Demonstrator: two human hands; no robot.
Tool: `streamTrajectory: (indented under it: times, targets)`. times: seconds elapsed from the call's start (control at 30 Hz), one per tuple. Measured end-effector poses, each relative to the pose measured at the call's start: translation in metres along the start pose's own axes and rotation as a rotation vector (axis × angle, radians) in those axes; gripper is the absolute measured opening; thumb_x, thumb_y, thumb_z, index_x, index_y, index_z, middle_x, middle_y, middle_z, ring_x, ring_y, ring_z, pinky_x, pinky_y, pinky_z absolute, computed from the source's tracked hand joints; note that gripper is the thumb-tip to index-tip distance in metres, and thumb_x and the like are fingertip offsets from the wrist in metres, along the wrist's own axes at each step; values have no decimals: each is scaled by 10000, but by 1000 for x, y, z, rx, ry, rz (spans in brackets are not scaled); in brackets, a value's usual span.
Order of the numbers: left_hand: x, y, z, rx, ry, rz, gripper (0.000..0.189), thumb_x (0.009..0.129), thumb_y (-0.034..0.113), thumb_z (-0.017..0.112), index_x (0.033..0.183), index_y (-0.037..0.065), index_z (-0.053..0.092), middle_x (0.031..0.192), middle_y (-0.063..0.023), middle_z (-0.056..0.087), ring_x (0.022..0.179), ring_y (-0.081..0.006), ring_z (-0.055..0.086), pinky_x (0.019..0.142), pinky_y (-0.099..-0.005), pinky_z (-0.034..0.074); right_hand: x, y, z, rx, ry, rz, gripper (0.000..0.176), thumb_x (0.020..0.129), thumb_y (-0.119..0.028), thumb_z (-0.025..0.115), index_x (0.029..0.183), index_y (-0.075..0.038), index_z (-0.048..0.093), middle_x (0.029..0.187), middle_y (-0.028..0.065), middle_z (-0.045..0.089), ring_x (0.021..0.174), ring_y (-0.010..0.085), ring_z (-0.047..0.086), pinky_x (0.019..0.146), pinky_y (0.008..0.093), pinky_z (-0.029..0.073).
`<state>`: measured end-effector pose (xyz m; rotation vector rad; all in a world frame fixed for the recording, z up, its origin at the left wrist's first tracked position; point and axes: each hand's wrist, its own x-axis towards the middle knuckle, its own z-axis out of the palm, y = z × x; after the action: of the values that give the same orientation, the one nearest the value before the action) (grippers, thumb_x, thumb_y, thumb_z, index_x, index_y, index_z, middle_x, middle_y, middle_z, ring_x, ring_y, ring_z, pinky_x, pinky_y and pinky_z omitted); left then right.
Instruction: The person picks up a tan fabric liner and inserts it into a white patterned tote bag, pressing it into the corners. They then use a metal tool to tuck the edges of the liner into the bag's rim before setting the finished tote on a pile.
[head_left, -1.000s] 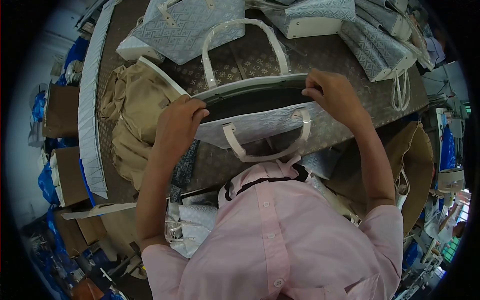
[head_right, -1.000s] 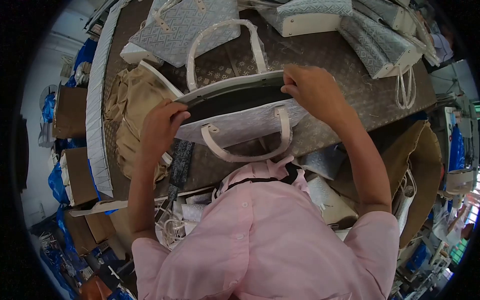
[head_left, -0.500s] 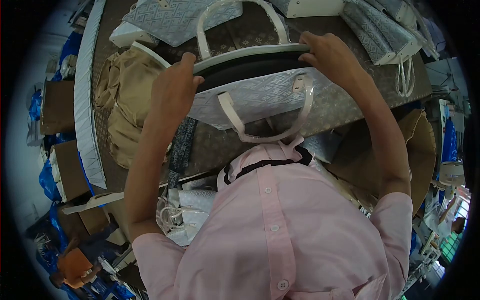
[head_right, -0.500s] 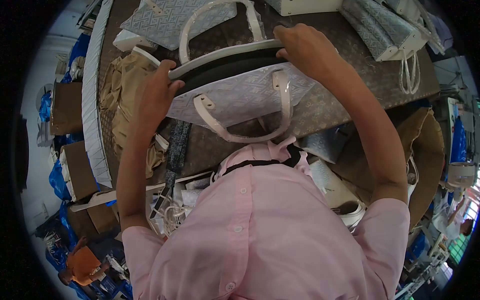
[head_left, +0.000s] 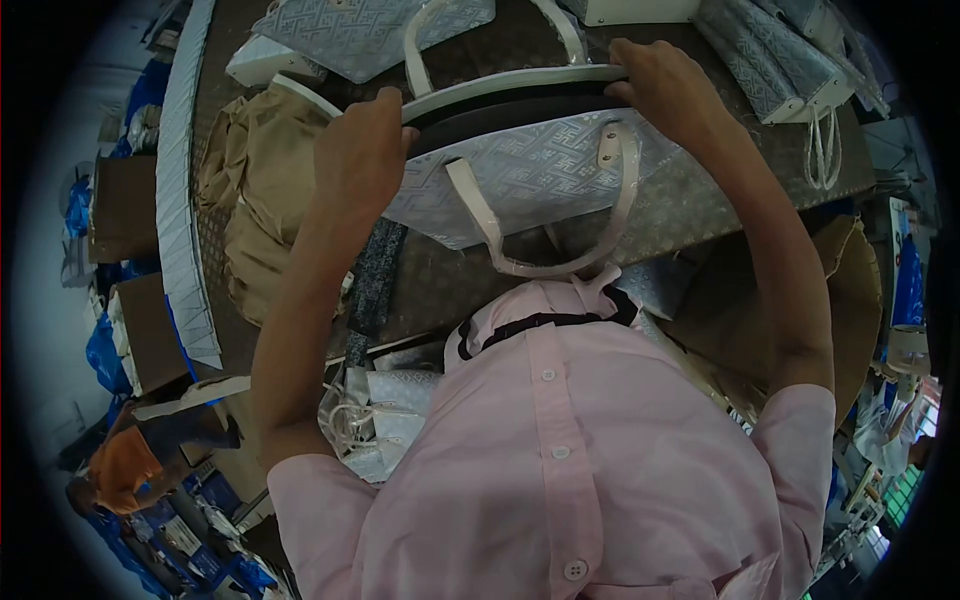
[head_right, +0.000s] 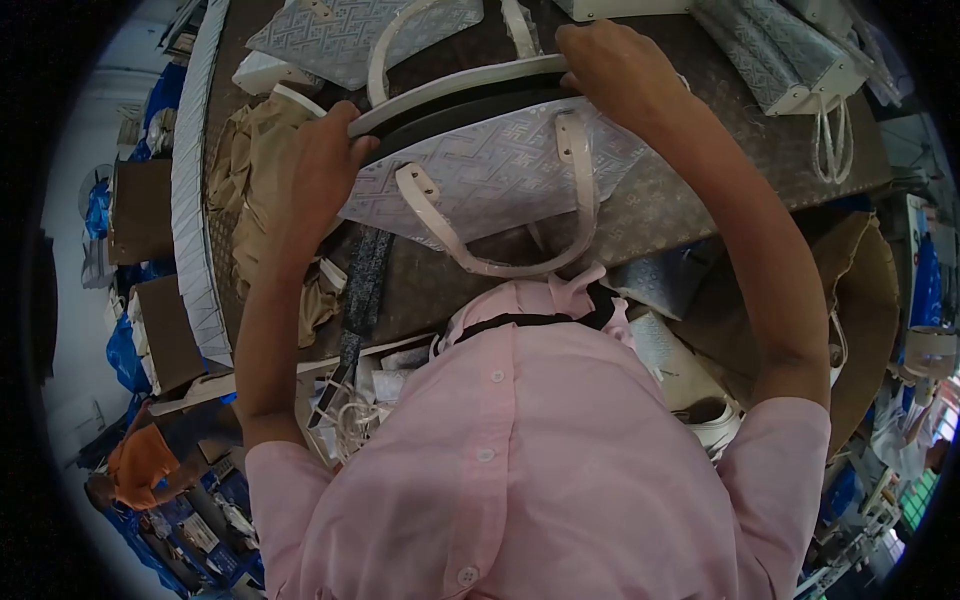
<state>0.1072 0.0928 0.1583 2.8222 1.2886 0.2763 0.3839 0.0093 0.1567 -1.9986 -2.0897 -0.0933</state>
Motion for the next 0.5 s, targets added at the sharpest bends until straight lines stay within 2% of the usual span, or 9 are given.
streamTrajectory:
  times: [0.07,0.13,0.17,0.37,0.43,0.5]
  targets:
    - [0,1,1,-6,7,0,209,754,143,674,820,10,527,733,-193,623,722,-375,625,606,-451,486,1,0,3,-28,1,-6,227,728,-153,706,833,-15,558,779,179,622,791,348,625,681,420,505]
    - [2,4,0,3,-27,-63,231,761,132,665,916,14,540,778,-199,619,771,-377,602,628,-469,437,2,1,4,-64,4,-8,232,721,-155,713,830,-18,561,776,176,624,790,341,629,677,414,508]
    - [3,4,1,2,-25,-63,231,761,132,665,916,14,540,778,-199,619,771,-377,602,628,-469,437,2,1,4,-87,27,-30,199,727,-145,696,816,-21,568,767,171,626,775,337,633,664,412,511]
    - [10,7,0,116,-12,-62,208,767,159,657,862,22,532,755,-184,619,753,-381,608,629,-475,453,10,1,6,-203,63,-68,72,747,-104,607,748,-34,592,740,154,632,709,329,644,600,406,515]
    - [11,2,0,301,-114,-99,198,772,164,651,834,30,519,776,-188,615,782,-370,605,651,-461,459,10,5,4,-228,64,-78,63,751,-95,584,731,-37,596,736,152,633,695,328,644,585,404,515]
    - [-3,-24,0,318,-24,-25,183,765,156,651,816,30,528,762,-165,618,741,-366,611,634,-452,472,8,8,0,-212,-29,-44,83,734,-100,620,780,-38,588,758,153,633,713,320,641,599,399,512]
